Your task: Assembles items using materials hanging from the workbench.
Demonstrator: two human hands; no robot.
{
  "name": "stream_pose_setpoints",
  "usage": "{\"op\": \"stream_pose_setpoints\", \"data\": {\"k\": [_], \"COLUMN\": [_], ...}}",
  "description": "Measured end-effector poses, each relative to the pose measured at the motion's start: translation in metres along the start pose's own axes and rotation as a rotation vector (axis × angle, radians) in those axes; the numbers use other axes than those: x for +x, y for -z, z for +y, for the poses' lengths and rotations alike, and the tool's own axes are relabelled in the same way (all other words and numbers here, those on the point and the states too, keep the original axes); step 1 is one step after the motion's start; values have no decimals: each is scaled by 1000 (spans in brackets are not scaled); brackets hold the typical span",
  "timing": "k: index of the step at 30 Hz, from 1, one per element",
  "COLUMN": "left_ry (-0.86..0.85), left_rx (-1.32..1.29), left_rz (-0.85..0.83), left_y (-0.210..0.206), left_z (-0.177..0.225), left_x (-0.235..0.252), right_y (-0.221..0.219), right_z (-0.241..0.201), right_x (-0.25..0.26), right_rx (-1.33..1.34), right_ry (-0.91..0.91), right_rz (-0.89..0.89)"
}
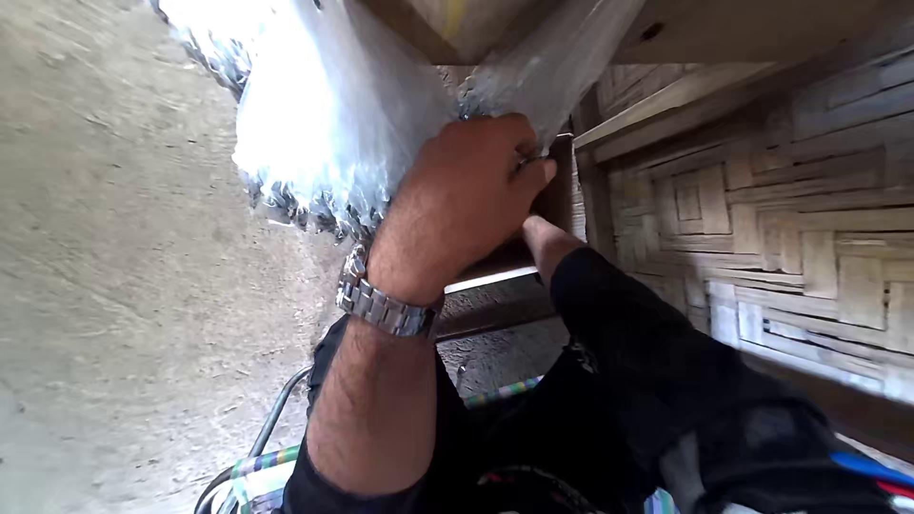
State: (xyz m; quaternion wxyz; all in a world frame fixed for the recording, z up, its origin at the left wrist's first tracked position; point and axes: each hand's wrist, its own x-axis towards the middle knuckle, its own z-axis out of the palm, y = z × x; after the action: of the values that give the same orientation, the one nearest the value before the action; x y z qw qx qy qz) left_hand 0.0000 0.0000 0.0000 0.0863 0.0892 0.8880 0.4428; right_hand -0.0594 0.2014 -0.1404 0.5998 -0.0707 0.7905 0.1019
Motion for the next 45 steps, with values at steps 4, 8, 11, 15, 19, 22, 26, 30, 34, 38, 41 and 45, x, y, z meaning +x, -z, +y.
{"op": "stream_pose_setpoints", "data": {"k": [4, 8, 11, 15, 19, 22, 26, 30, 34, 38, 41, 45], "left_ry": [-39, -2, 44, 21, -45, -37, 61, 73, 88, 70, 40, 54], "left_rx": [-69, -130, -151, -85, -280, -437, -547, -534, -504, -574, -567, -549], "left_rz": [-18, -27, -27, -81, -242, -271, -164, 8, 154, 293, 325, 297], "left_y": [-3, -4, -5, -10, -25, -34, -34, -34, -26, -25, -26, -28], "left_z": [1, 4, 3, -2, 7, 9, 9, 4, 6, 6, 5, 6], "left_x": [3, 6, 6, 9, 12, 16, 20, 24, 20, 15, 2, -6], "right_y": [21, 37, 38, 33, 32, 37, 42, 44, 42, 39, 37, 38], "right_z": [20, 50, 55, 61, 72, 74, 72, 75, 88, 109, 124, 122], "right_x": [17, 20, -35, -94, -120, -123, -127, -136, -147, -151, -154, -154], "right_rx": [448, 739, 711, 778, 857, 981, 1092, 1096, 961, 838, 866, 1131], "right_ry": [133, 526, 681, 820, 1071, 1186, 1219, 1218, 1081, 1051, 1038, 1128], "right_rz": [36, -79, 64, 184, 282, 320, 362, 344, 487, 536, 599, 875]}}
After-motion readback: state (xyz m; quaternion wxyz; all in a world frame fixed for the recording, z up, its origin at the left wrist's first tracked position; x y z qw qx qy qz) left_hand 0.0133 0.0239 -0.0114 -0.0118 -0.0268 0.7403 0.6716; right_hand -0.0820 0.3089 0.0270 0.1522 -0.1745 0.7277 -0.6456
